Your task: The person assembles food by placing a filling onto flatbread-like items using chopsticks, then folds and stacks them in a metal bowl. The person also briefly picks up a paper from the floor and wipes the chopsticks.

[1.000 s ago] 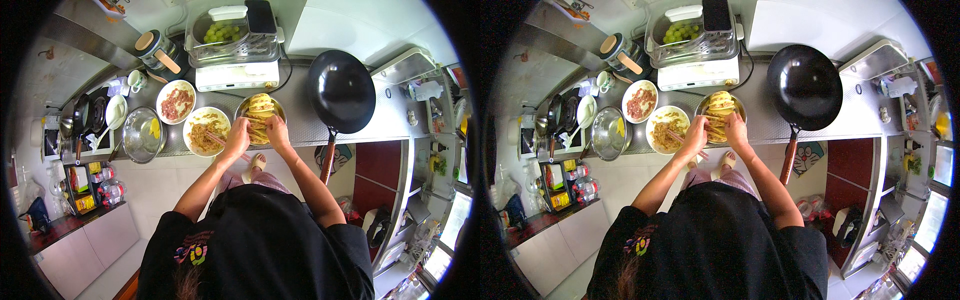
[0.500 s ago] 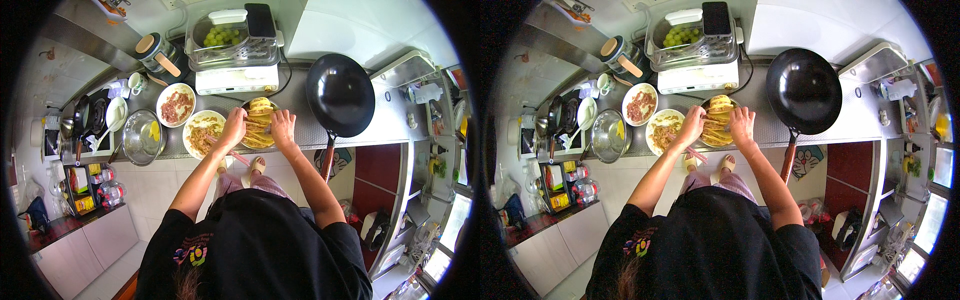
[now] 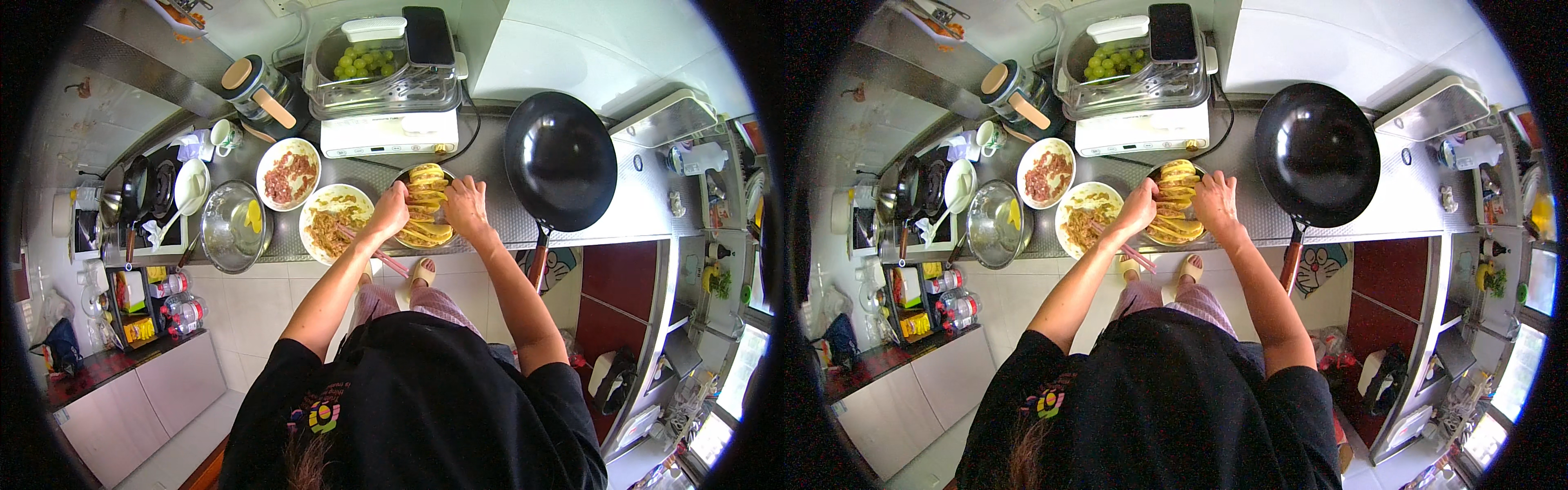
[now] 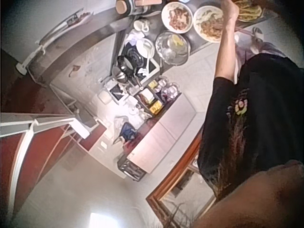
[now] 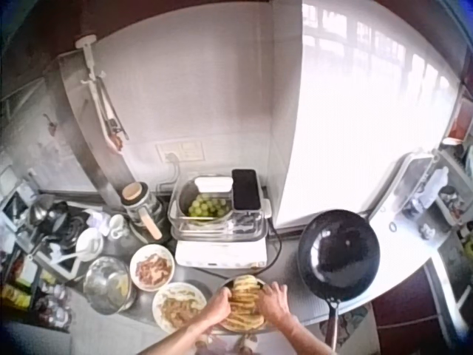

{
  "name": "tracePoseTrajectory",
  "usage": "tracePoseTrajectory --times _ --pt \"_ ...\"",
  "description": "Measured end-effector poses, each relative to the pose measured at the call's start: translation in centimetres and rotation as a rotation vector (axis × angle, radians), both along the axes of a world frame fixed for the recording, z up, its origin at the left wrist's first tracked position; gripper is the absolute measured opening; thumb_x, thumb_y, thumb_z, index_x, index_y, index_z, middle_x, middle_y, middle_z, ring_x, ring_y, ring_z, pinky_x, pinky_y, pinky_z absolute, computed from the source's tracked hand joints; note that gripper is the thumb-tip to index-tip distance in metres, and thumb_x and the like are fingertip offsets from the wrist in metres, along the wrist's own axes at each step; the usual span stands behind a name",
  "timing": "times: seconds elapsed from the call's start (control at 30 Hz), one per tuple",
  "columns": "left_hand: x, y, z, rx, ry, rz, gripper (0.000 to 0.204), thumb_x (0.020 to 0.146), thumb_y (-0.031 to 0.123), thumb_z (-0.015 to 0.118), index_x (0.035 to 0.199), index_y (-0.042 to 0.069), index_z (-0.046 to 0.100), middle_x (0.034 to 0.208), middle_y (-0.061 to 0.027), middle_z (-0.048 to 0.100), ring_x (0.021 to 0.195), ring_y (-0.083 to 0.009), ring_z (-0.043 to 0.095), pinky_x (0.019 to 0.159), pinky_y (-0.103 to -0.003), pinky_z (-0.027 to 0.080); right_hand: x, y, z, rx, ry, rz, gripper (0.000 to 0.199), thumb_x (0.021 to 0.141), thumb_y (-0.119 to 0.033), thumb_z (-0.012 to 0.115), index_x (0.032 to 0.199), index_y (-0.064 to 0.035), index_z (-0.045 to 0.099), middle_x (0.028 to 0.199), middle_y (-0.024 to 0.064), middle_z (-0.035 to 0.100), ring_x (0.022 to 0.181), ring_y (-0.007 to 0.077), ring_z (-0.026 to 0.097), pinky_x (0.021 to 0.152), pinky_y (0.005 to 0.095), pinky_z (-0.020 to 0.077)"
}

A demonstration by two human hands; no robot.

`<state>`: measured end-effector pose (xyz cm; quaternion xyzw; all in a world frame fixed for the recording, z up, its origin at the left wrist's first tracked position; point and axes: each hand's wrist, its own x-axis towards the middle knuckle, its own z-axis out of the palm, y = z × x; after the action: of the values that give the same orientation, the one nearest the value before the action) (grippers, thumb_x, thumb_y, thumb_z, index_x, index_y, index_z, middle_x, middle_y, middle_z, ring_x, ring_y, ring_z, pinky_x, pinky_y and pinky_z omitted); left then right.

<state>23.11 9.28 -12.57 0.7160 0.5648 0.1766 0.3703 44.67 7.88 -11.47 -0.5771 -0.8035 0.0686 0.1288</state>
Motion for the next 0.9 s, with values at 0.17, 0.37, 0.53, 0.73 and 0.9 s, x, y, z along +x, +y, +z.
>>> tracePoseTrajectory --times 0.17,0.37,0.53,0.73,0.9 --pt "-0.9 0.3 0.5 -0.068 0.033 -0.002 0.021 0.088 -0.005 0.049 0.108 0.0 0.047 0.097 -0.0264 0.064 0.091 -0.0454 0.064 0.081 -0.049 0.05 0.1 0.6 0.1 -0.022 -0.095 0.017 0.014 0.079 -0.021 0.07 0.084 -0.008 0.07 0.094 0.0058 0.064 0.101 0.0251 0.053 0.089 0.0443 0.037" --pt "-2.8 -0.4 1.6 -0.003 0.082 -0.082 0.021 0.089 -0.004 0.05 0.11 -0.001 0.05 0.098 -0.0246 0.064 0.097 -0.0411 0.066 0.085 -0.045 0.051 0.4 0.6 0.1 -0.023 -0.053 0.035 0.013 0.08 -0.021 0.068 0.082 -0.0084 0.071 0.095 0.0057 0.064 0.102 0.0242 0.053 0.089 0.0439 0.0362" --pt "-1.0 -1.3 2.3 -0.201 0.112 0.008 0.02 0.087 -0.002 0.052 0.107 -0.002 0.053 0.101 -0.0278 0.065 0.101 -0.0424 0.065 0.087 -0.046 0.05 0.6 0.7 0.1 -0.034 -0.068 0.068 0.013 0.081 -0.018 0.063 0.081 -0.0078 0.072 0.094 0.0063 0.065 0.102 0.0254 0.052 0.089 0.0458 0.0351" --pt "-0.4 -1.8 1.9 -0.144 0.119 0.017 0.019 0.089 -0.001 0.05 0.107 -0.002 0.052 0.097 -0.0279 0.065 0.097 -0.0438 0.065 0.085 -0.047 0.05 1.0 0.5 0.0 -0.052 -0.099 0.09 0.012 0.081 -0.017 0.063 0.083 -0.0084 0.072 0.094 0.0061 0.065 0.102 0.0258 0.053 0.089 0.046 0.035" --pt "-2.0 -1.8 1.7 -0.082 0.057 0.0 0.018 0.092 -0.001 0.049 0.11 -0.001 0.051 0.093 -0.0239 0.066 0.089 -0.0353 0.069 0.078 -0.042 0.053 1.4 0.3 0.1 0.002 -0.13 0.089 0.014 0.084 -0.022 0.065 0.077 -0.0095 0.069 0.089 0.0051 0.064 0.098 0.0244 0.054 0.087 0.0446 0.0365"
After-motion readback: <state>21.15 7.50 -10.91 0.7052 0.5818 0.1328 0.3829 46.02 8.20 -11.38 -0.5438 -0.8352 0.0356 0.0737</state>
